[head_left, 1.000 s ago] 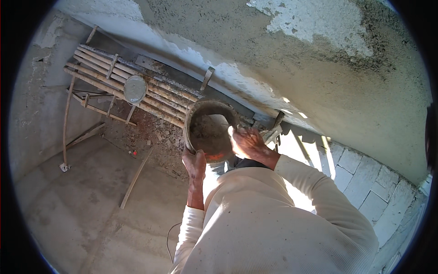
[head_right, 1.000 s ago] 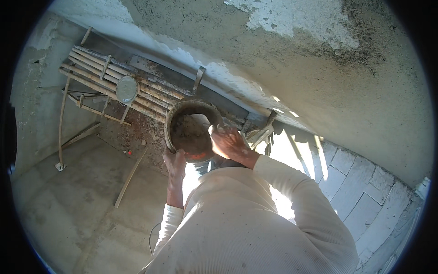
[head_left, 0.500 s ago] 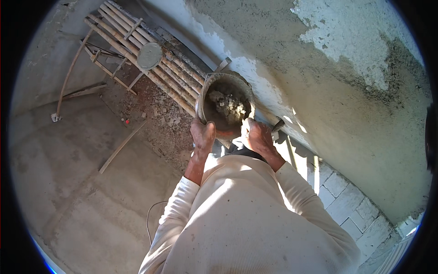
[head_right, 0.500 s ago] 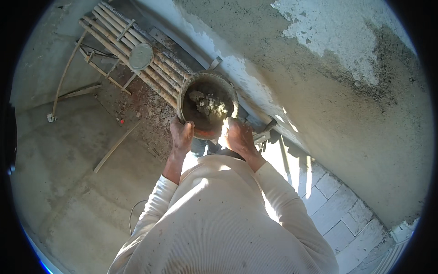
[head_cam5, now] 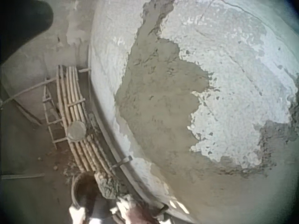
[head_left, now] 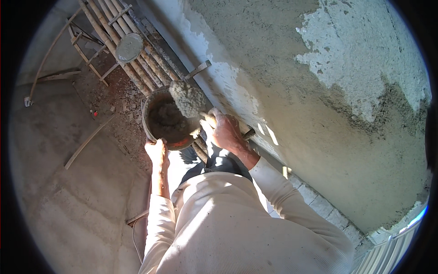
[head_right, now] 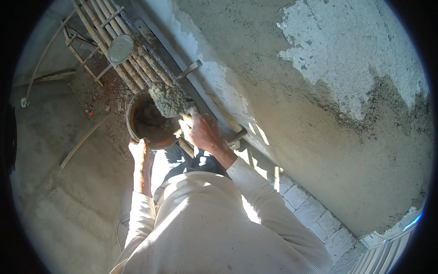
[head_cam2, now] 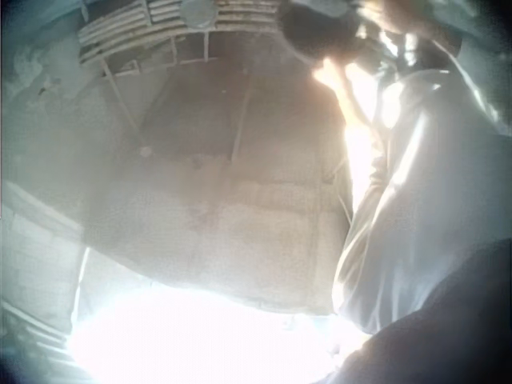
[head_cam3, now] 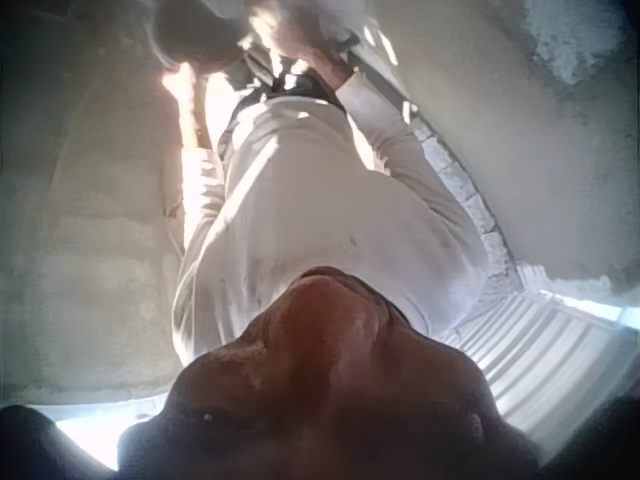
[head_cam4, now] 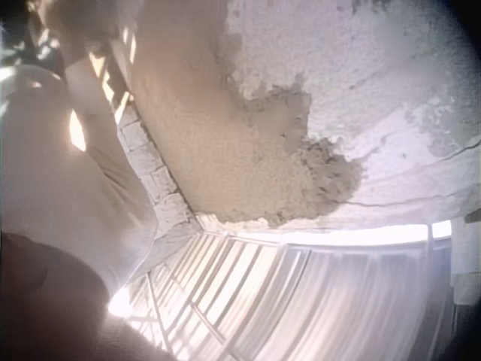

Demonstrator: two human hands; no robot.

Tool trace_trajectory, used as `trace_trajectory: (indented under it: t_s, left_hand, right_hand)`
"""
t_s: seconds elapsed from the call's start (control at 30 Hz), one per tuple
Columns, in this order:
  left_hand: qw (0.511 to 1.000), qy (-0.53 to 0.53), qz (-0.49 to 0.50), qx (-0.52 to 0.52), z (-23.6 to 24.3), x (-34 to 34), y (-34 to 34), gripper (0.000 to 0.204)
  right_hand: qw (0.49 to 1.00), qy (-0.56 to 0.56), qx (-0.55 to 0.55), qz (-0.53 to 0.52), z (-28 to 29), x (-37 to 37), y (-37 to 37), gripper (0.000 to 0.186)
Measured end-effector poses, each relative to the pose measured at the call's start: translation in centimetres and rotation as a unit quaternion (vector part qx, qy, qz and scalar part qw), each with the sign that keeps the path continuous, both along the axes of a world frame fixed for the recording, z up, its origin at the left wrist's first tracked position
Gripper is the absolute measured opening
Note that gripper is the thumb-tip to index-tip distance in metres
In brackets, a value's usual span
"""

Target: The person is applying plaster to a wall using a trowel while standing on a bamboo scaffold.

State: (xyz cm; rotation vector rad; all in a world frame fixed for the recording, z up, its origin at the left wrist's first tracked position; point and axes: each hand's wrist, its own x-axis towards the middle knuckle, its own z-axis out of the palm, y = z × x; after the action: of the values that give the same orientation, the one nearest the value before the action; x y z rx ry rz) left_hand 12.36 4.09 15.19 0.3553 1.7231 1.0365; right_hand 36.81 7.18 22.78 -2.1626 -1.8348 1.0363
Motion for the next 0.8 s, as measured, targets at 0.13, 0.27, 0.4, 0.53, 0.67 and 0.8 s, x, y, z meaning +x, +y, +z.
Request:
trace_trajectory:
  t_s: [0.13,0.27,0.4,0.53,0.67,0.8]
  left_hand:
    - [0.997,0.067,-0.001,-0.043,-4.3,-6.0,-3.7,0.008]
    - [0.997,0.057,0.046,-0.037,-6.0,-8.8,-5.6,0.017]
    - [0.997,0.061,0.049,0.002,-5.1,-9.8,-7.2,0.020]
    - [0.998,-0.002,0.015,0.055,-2.3,-8.6,-7.9,0.025]
    - [0.998,-0.003,-0.021,0.051,-2.0,-4.9,-6.5,0.041]
    - [0.987,0.062,-0.123,0.078,0.5,0.5,-4.2,0.049]
  right_hand:
    - [0.958,0.280,0.049,0.049,0.7,0.0,3.8,0.026]
    - [0.811,0.444,-0.357,-0.132,-4.4,9.4,9.1,0.033]
    - [0.932,0.216,0.077,-0.279,-3.1,21.2,10.6,0.019]
    - [0.951,0.160,0.140,-0.225,11.3,17.4,4.8,0.007]
    - [0.998,-0.028,0.033,0.054,9.3,11.5,1.5,0.023]
    - [0.956,-0.188,-0.057,0.220,0.3,5.0,-2.9,0.023]
